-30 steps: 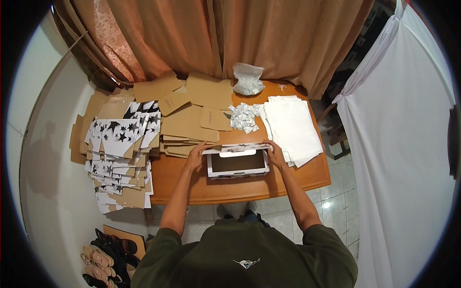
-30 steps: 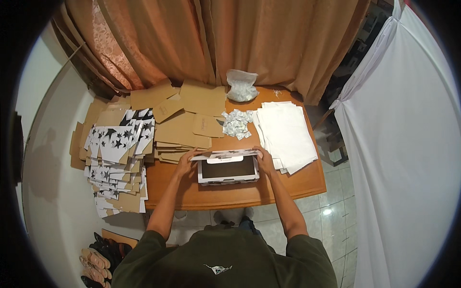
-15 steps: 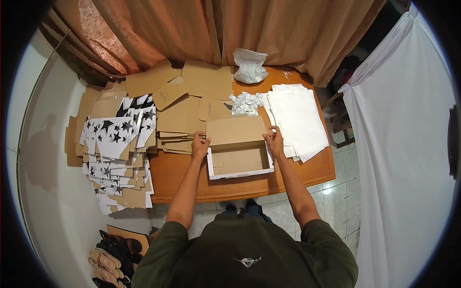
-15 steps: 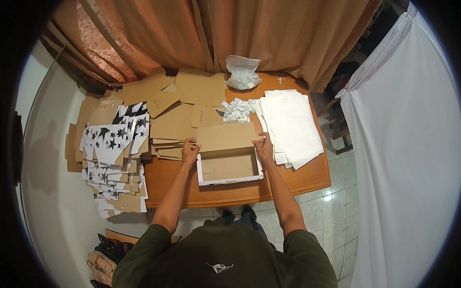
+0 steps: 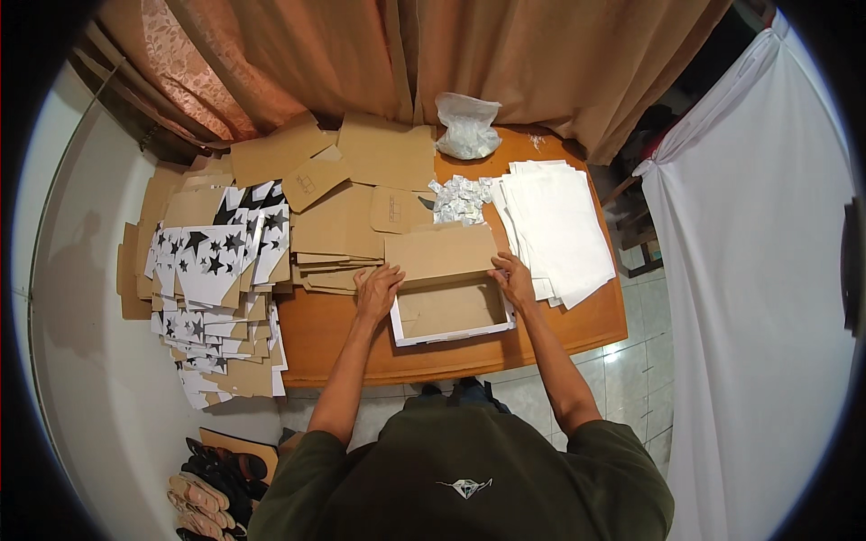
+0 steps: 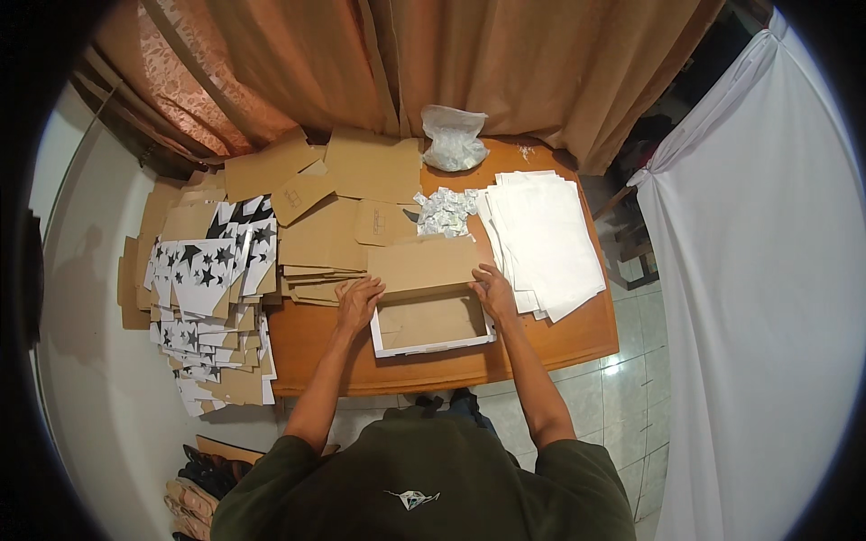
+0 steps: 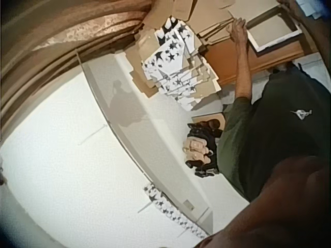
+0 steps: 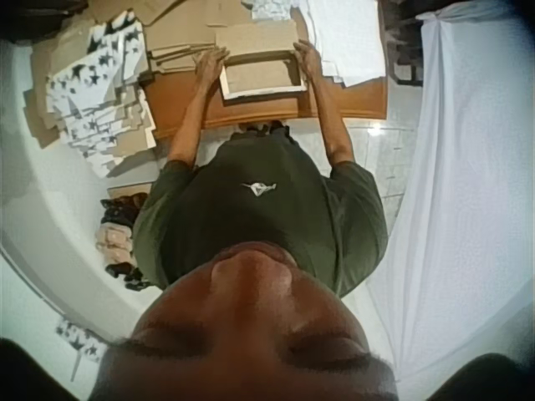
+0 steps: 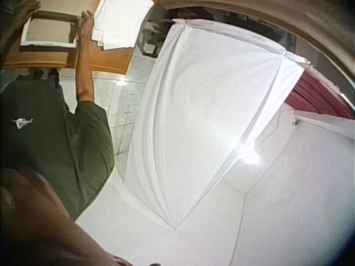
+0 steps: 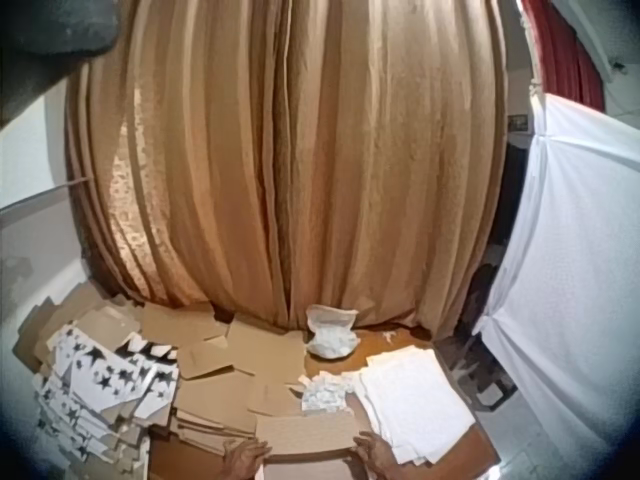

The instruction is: The recorder is folding and assembling cardboard shoe boxes at a workstation.

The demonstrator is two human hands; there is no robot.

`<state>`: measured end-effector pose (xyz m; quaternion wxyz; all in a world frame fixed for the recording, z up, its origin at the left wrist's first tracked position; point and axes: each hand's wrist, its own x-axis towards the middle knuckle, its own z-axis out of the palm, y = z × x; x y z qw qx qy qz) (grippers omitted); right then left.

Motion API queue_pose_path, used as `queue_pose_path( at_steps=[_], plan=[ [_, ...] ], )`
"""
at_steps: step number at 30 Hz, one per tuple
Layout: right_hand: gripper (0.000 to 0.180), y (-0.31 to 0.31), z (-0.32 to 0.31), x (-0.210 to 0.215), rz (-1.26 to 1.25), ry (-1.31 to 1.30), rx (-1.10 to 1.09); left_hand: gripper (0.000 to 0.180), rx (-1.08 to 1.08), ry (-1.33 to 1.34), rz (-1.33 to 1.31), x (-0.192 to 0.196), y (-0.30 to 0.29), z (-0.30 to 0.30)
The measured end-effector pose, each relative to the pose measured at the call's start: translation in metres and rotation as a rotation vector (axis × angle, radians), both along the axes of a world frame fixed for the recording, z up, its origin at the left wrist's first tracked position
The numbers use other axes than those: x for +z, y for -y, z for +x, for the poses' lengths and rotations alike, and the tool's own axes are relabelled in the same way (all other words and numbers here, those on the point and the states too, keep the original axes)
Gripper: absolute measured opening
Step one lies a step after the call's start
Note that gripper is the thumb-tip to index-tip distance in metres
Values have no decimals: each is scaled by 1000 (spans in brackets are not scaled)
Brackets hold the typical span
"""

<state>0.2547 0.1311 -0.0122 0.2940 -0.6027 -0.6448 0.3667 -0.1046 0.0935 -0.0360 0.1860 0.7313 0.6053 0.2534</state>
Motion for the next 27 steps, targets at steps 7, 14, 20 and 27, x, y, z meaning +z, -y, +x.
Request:
queue_pose_path(
  at_steps=[7,14,20,27],
  plan=[
    [56,7,24,-12,183,122,38,36,6,-39,-75,14,-4,28],
    [66,46,75,36,59,10,-217,64,-5,464,-37,88,-18,106],
    [60,30,170,17,124,92,-316,61,-129,495,-22,97,-45,216],
    [57,-12,271,-27,199,242,-311,59,-128,368,-301,44,-88,347]
  ],
)
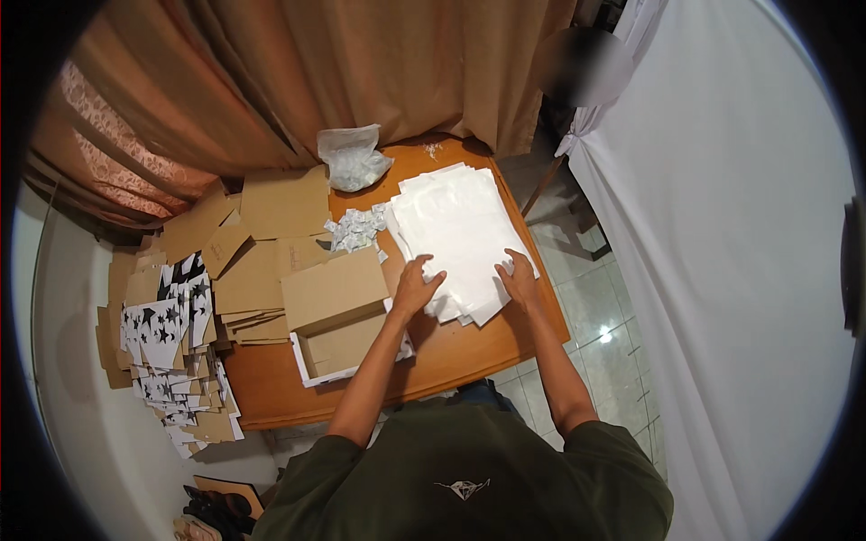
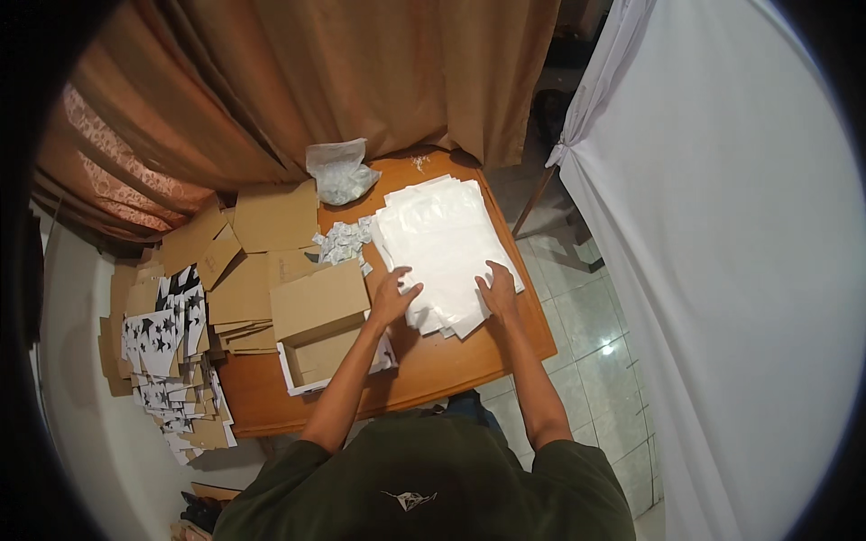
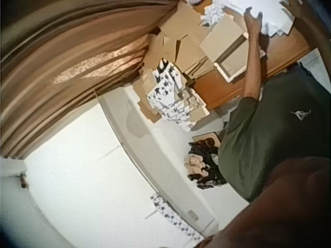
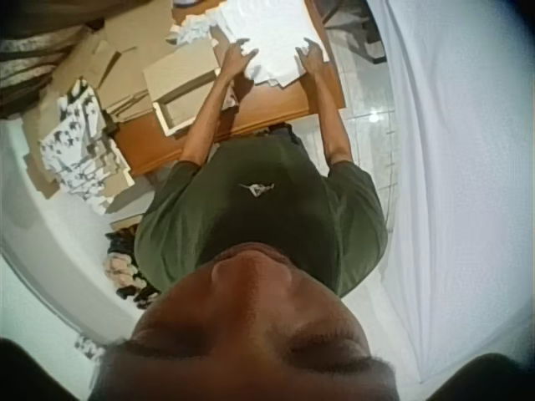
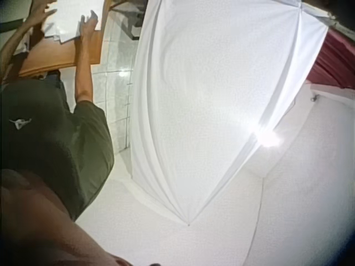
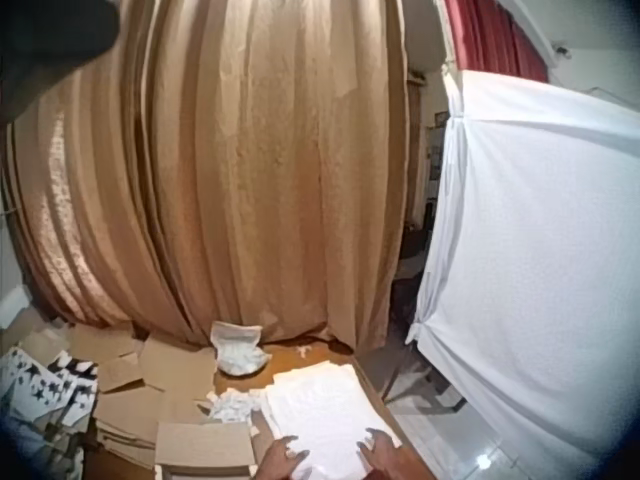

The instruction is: The recorder is folding and assembling cardboard shoe boxes at a workstation.

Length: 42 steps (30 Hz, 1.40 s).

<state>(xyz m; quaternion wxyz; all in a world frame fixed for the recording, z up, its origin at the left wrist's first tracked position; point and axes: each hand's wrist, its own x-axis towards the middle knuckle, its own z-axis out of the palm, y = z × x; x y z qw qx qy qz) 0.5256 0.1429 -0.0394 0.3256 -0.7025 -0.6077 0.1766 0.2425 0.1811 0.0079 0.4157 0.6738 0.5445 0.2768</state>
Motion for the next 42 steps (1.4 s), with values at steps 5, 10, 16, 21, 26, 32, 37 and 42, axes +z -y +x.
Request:
queue_pose_path(
  at_steps=[5,10,16,21,26,32,37,42],
  plan=[
    [60,-35,22,-5,-54,18,126,61,111,-197,-78,-63,-12,38],
    [82,-57,27,0,-272,234,153,67,203,-608,-137,-46,-3,85],
    [90,-60,19,-16,-280,403,310,54,301,-577,57,-69,11,88],
    [50,-65,27,-39,-145,346,271,41,318,-548,88,-60,7,97],
    [28,-72,27,-31,-57,204,247,19,265,-564,138,-57,2,98],
    [34,-92,22,-3,214,-271,166,13,406,-186,264,-11,-5,98],
    [43,-118,32,65,52,-478,139,27,466,-215,318,57,-8,90],
    [38,-128,22,142,70,-548,422,20,690,-98,444,94,-31,18]
  ],
)
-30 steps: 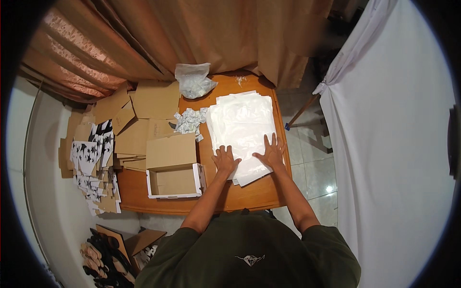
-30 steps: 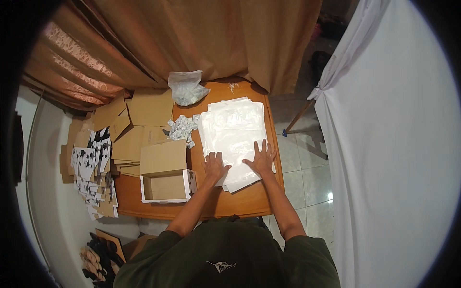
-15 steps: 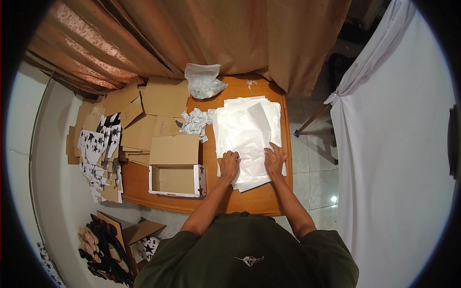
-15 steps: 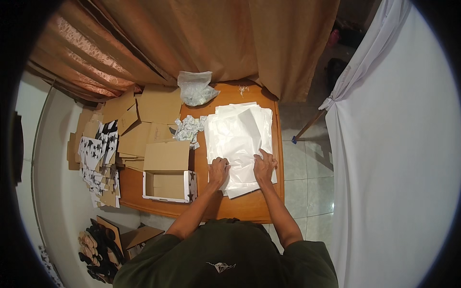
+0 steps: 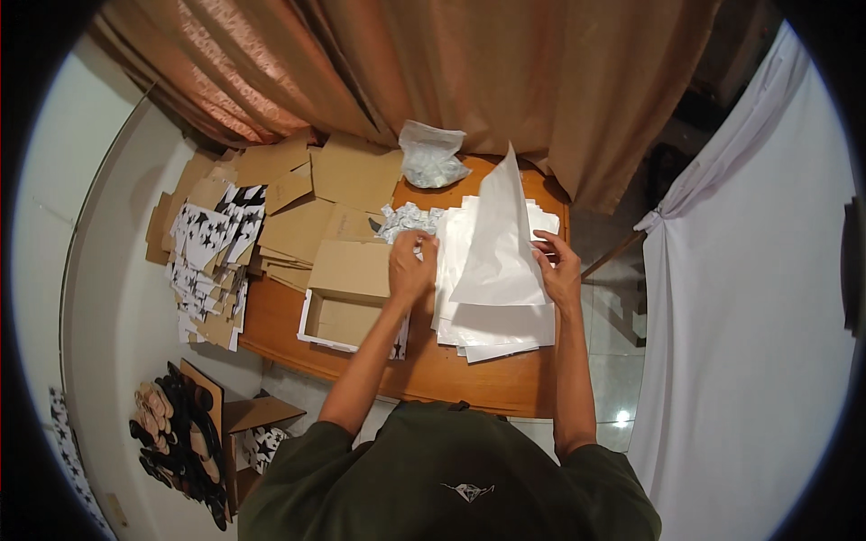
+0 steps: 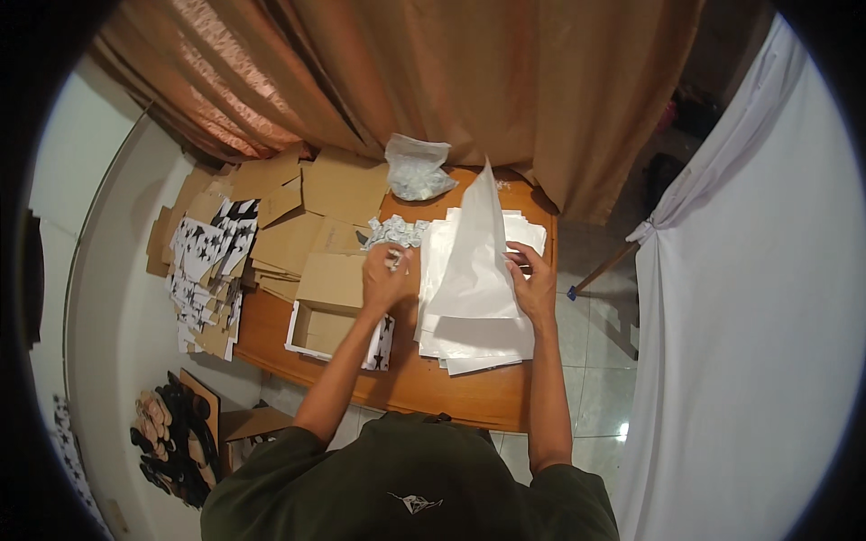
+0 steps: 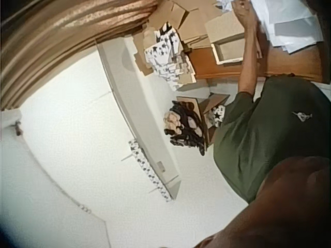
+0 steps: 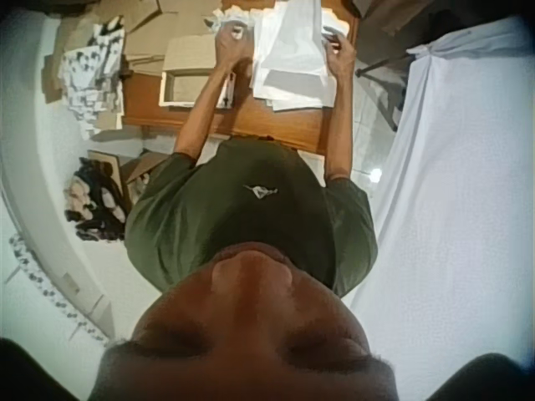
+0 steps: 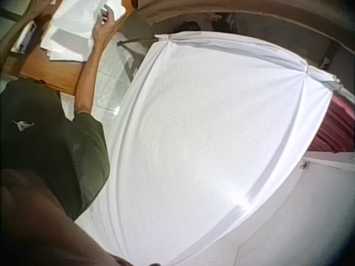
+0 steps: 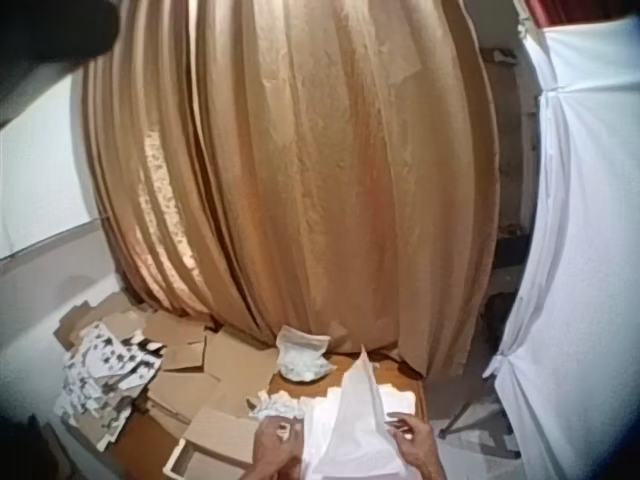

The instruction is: The recorder is folding and assembling cardboard shoe boxes at a workstation.

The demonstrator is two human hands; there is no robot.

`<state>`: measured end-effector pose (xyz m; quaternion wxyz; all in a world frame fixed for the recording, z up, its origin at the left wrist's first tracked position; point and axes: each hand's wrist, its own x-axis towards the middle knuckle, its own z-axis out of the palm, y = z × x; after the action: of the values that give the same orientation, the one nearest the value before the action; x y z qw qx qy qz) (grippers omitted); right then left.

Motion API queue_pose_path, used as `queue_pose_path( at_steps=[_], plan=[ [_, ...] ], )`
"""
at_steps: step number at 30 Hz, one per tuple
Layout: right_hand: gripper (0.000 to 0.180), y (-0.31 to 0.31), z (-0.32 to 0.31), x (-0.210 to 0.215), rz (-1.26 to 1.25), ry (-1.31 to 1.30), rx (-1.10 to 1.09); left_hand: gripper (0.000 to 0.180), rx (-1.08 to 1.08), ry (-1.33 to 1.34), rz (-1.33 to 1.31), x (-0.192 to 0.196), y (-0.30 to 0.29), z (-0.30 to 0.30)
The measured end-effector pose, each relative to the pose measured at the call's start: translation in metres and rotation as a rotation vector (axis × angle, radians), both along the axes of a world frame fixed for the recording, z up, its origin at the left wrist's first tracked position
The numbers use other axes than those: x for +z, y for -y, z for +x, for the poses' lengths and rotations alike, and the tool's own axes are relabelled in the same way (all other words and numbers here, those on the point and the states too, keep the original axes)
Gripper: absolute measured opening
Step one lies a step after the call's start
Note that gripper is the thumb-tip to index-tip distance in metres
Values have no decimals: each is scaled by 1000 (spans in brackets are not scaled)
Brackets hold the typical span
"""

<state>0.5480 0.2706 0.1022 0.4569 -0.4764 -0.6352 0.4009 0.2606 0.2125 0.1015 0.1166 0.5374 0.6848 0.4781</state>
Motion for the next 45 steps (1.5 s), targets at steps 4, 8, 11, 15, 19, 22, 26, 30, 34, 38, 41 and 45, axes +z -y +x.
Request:
queue_pose_path(
  at_steps=[4,8,11,15,19,22,26,30,34,38,41,45],
  plan=[
    [35,16,-14,56,-23,-34,265,61,-177,-98,26,35,-16,-70],
    [32,34,-39,92,-62,-75,505,77,-211,-170,178,59,-16,-111],
    [32,42,-67,101,-99,-139,621,84,-348,-227,109,62,-2,-151],
    [34,47,-100,103,-185,-162,684,79,-464,190,-28,62,25,-186],
    [38,53,-142,111,-265,-133,755,86,-318,164,100,53,53,-236],
    [40,54,-171,102,-353,-108,777,60,-548,537,-52,45,74,-282],
    [43,47,-206,64,-381,-97,603,29,-420,655,-240,42,109,-302],
    [73,52,-209,-1,-855,-559,417,24,-255,907,-171,-10,131,-329],
    [63,107,-216,-39,-894,-427,224,22,-136,1062,-293,-52,150,-339],
    [46,142,-242,-58,-704,-180,33,23,-72,1079,-294,-83,158,-333],
    [35,155,-242,-89,-573,-155,-84,27,-90,949,-328,-95,162,-333],
    [38,178,-246,-91,-548,147,-140,26,-121,589,-358,-120,172,-344]
  ],
)
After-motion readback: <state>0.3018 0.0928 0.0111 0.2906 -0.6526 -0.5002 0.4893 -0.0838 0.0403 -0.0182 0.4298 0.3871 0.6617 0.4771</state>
